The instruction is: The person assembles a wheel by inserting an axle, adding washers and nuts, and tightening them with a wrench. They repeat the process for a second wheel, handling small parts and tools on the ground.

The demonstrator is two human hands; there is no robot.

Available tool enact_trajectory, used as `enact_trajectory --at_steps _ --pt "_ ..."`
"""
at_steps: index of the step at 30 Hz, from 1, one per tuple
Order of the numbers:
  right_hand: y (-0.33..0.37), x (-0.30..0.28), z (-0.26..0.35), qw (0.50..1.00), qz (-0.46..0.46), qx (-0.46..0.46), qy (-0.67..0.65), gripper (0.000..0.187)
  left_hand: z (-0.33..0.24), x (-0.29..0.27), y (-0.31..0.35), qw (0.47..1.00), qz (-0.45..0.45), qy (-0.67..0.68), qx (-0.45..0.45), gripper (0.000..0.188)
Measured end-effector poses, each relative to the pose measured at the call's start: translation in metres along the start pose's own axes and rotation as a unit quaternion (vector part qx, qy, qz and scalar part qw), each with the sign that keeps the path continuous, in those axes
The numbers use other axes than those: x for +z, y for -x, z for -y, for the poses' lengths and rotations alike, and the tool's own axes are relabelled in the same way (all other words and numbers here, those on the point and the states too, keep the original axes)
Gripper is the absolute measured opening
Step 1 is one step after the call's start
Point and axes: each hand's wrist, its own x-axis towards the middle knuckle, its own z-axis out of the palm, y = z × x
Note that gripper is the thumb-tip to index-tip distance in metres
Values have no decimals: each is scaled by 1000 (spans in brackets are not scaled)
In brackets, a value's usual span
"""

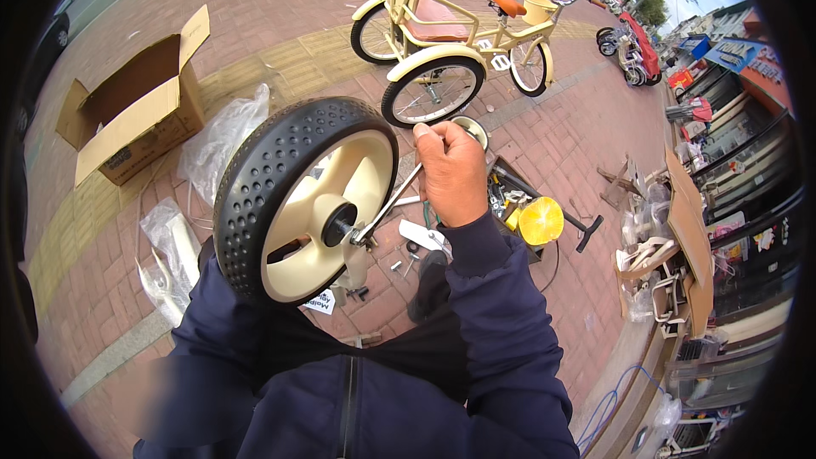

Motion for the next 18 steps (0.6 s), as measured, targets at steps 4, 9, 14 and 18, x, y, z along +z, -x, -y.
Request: enact_trajectory --at_steps 4,9,14,18 --pt "0 -3 -51 991 40 106 -71 27 27 -14 -24 842 -80 458 -272 47" --pt "28 -1 -87 993 64 52 86 47 92 -28 -33 784 30 596 -173 40" --pt "47 9 -86 960 60 -71 265 42 113 -33 -24 925 99 366 16 40" --pt "56 23 -77 947 43 -100 303 33 112 -33 -34 941 -77 329 -31 31"
